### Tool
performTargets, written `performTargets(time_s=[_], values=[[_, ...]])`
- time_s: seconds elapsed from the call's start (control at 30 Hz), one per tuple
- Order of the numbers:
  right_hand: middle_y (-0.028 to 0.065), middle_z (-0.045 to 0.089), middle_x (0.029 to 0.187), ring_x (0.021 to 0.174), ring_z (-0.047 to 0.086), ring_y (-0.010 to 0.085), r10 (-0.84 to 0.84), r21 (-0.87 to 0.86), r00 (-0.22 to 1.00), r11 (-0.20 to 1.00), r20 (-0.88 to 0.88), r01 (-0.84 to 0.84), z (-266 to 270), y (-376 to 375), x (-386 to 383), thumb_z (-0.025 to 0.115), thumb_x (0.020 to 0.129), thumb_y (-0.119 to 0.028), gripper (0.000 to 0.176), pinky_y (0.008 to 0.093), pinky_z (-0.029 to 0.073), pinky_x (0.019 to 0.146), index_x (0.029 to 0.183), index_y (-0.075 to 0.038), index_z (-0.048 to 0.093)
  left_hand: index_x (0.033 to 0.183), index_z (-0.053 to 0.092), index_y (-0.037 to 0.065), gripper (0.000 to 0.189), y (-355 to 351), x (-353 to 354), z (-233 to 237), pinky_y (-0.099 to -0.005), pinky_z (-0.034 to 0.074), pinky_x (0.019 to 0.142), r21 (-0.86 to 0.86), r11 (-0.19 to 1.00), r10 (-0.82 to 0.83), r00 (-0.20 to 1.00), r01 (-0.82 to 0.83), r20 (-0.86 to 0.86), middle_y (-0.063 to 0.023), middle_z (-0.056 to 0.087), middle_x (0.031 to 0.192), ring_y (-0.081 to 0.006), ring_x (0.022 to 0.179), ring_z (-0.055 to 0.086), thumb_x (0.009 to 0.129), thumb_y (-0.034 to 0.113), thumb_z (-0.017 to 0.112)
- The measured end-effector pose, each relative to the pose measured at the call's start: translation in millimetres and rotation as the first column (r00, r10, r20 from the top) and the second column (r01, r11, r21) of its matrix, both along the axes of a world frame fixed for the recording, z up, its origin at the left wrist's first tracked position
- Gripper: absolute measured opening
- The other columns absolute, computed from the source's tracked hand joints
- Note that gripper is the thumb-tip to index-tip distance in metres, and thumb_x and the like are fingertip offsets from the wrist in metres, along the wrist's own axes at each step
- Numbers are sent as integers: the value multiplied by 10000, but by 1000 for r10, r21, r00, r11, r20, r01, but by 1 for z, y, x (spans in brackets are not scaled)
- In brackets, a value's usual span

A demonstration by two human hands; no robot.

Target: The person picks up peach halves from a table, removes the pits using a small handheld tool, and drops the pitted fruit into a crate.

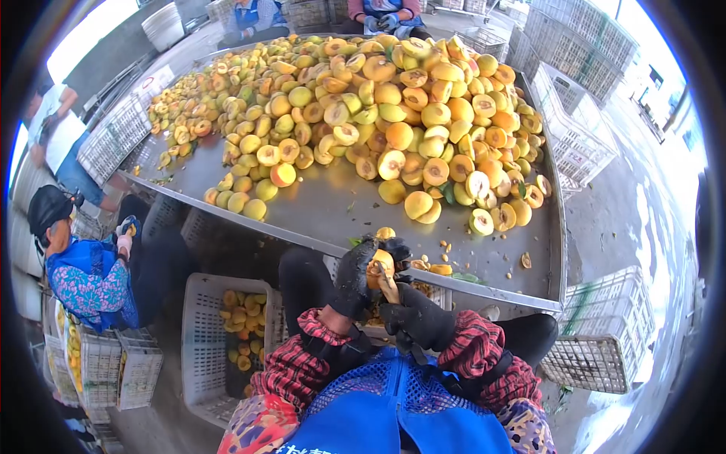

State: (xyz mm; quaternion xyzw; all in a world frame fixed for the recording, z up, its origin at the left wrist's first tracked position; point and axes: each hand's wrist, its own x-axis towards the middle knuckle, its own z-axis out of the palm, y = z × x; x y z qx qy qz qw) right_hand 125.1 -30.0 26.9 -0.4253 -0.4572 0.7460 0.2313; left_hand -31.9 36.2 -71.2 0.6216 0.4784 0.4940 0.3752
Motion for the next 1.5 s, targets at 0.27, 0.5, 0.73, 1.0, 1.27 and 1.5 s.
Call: performTargets(time_s=[0.27, 0.5, 0.73, 1.0, 1.27, 1.5], values=[[77, 537, 700, 529, 542, 153, 23, 35, 994, 999, 103, -27, 0, -1, -9, 504, 846, -126, 242, 285, 437, 412, 1047, -7, 443, 972, 586, -13, 318, 7, -8, 25, -336, 509, 725, 402, 895, -20, 918, 194, -396, -164, 643, 862, -300, 804, 639, 717, 162, 656], [40, 526, 678, 411, 468, 101, 23, -26, 999, 999, 29, -22, -19, 4, -6, 522, 846, -122, 265, 239, 395, 360, 1092, -54, 447, 973, 592, -21, 301, 8, -9, 26, -345, 519, 665, 170, 944, -244, 944, 284, -221, -146, 649, 812, -255, 707, 642, 742, 164, 645], [11, 516, 635, 415, 440, 71, -53, -276, 983, 961, -176, 3, -2, 8, -7, 565, 878, -214, 208, 205, 337, 352, 999, -56, 504, 954, 577, -48, 262, 9, -2, 3, -359, 514, 690, 100, 983, -173, 965, 156, 199, -137, 650, 826, -225, 735, 635, 818, 176, 592], [14, 518, 655, 455, 463, 75, -148, -286, 941, 957, -305, 58, -20, 1, -4, 561, 891, -207, 199, 209, 328, 360, 1009, -49, 529, 999, 596, -40, 323, 1, 13, 30, -313, 510, 729, -243, 907, -176, 834, 344, 524, -117, 652, 885, -193, 804, 634, 894, 254, 514], [8, 494, 604, 408, 430, 73, -187, -355, 887, 935, -422, 28, -46, -4, 5, 555, 893, -188, 206, 212, 312, 341, 1034, -43, 517, 994, 586, -26, 373, -3, 27, 50, -233, 513, 671, -479, 668, 82, 583, 570, 808, -90, 645, 884, -139, 734, 619, 945, 318, 449], [0, 461, 538, 332, 361, 72, -231, -373, 814, 928, -532, 19, -65, -13, 15, 575, 880, -226, 233, 213, 273, 305, 1009, -40, 526, 1100, 549, -49, 427, 9, 35, -36, -350, 516, 798, -451, 744, 173, 509, 494, 843, -158, 624, 972, -206, 854, 617, 935, 330, 441]])
